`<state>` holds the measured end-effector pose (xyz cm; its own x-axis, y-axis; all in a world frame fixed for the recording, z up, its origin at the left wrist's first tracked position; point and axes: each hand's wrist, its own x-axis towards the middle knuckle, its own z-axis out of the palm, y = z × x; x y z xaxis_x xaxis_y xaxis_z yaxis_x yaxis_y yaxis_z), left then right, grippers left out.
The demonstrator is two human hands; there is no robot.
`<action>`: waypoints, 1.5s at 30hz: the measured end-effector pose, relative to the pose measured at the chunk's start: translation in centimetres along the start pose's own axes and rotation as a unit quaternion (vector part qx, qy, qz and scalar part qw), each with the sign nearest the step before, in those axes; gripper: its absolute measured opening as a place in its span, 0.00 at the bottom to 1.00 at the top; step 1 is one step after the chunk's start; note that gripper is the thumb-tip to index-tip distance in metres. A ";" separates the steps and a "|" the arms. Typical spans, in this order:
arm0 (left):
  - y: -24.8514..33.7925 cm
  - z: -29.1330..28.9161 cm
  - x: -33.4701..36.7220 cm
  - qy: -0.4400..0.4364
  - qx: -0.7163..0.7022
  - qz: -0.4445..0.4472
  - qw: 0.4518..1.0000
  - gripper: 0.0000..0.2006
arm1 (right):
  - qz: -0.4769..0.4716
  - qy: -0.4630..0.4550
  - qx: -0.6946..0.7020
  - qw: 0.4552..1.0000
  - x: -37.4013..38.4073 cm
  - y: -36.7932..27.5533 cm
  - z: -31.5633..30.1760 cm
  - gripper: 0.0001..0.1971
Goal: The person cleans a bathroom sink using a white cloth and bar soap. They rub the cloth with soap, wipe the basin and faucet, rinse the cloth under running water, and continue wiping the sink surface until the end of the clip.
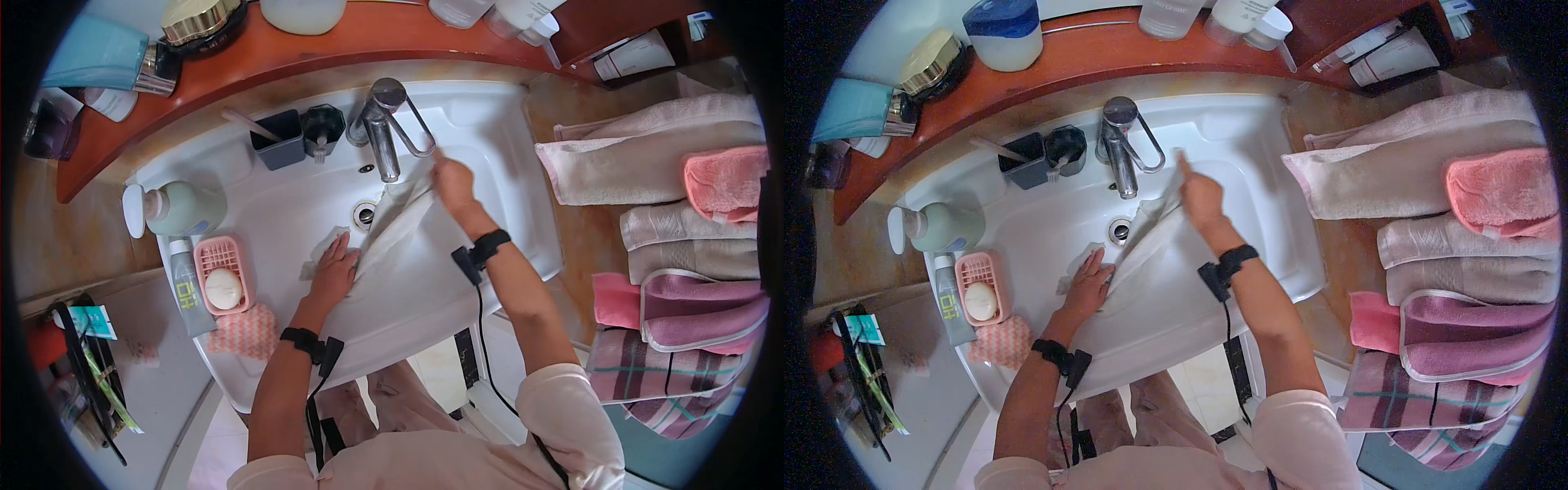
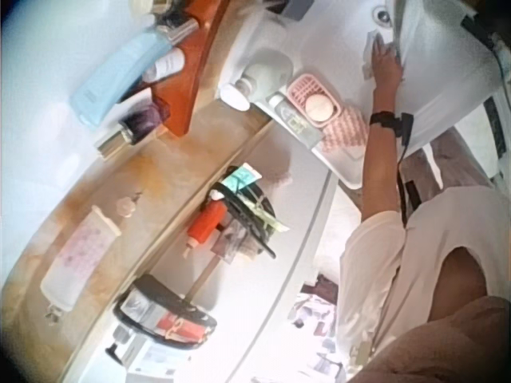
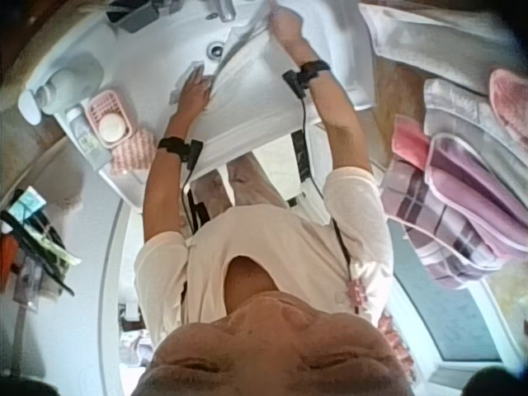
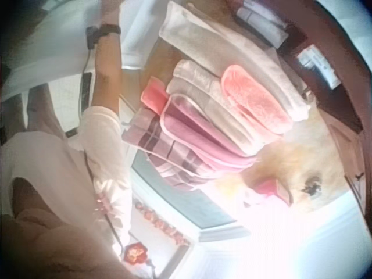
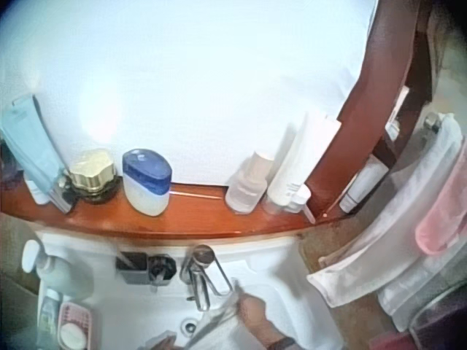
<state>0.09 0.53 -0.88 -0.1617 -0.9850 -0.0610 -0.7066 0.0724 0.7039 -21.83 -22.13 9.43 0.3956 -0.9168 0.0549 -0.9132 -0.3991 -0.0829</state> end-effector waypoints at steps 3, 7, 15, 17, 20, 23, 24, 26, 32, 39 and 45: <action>0.2 -0.1 0.2 -0.001 -0.023 -0.009 1.000 0.16 | 0.083 -0.013 0.031 0.996 1.6 3.5 -1.8 0.31; 1.0 0.0 1.2 0.003 -0.039 -0.036 0.999 0.18 | 0.058 -0.022 0.053 0.997 3.0 3.5 -1.4 0.31; 0.9 0.2 1.0 0.028 -0.089 -0.015 0.996 0.16 | 0.016 -0.013 0.069 0.997 2.5 1.5 -2.2 0.34; 0.6 0.5 1.0 0.008 -0.081 -0.017 0.996 0.13 | 0.012 -0.028 0.076 0.997 0.5 -1.3 -1.1 0.33; 0.3 0.9 1.3 0.086 -0.064 0.021 0.994 0.09 | -0.068 0.013 0.188 0.980 -2.5 -6.3 1.3 0.16; 0.3 -0.6 1.4 0.097 -0.252 -0.153 0.951 0.06 | -0.071 -0.005 0.264 0.962 -5.0 -8.2 2.1 0.22; 0.5 -1.6 1.5 0.074 -0.337 -0.262 0.901 0.06 | -0.081 0.056 0.271 0.957 -5.3 -8.2 2.1 0.19; 1.5 -3.9 1.3 0.185 -0.516 -0.329 0.769 0.04 | 0.091 -0.051 0.308 0.946 -5.2 -6.7 1.8 0.14; 3.7 -9.8 4.5 0.306 -0.778 -0.169 0.522 0.01 | 0.231 -0.019 0.723 0.651 -1.0 -6.9 5.4 0.13; 0.7 -5.3 4.7 0.206 -0.478 -0.319 0.792 0.14 | -0.044 -0.079 0.468 0.879 -2.7 -15.2 10.9 0.18; -0.7 -4.0 0.6 0.158 -0.269 -0.225 0.923 0.16 | -0.117 -0.080 0.222 0.965 -3.0 -7.6 7.6 0.21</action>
<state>3.22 -0.72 1.39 0.3344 -0.8986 -0.2840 -0.1949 -0.3607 0.9121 -15.35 -16.45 2.29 0.6278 -0.7779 -0.0269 -0.6792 -0.5306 -0.5070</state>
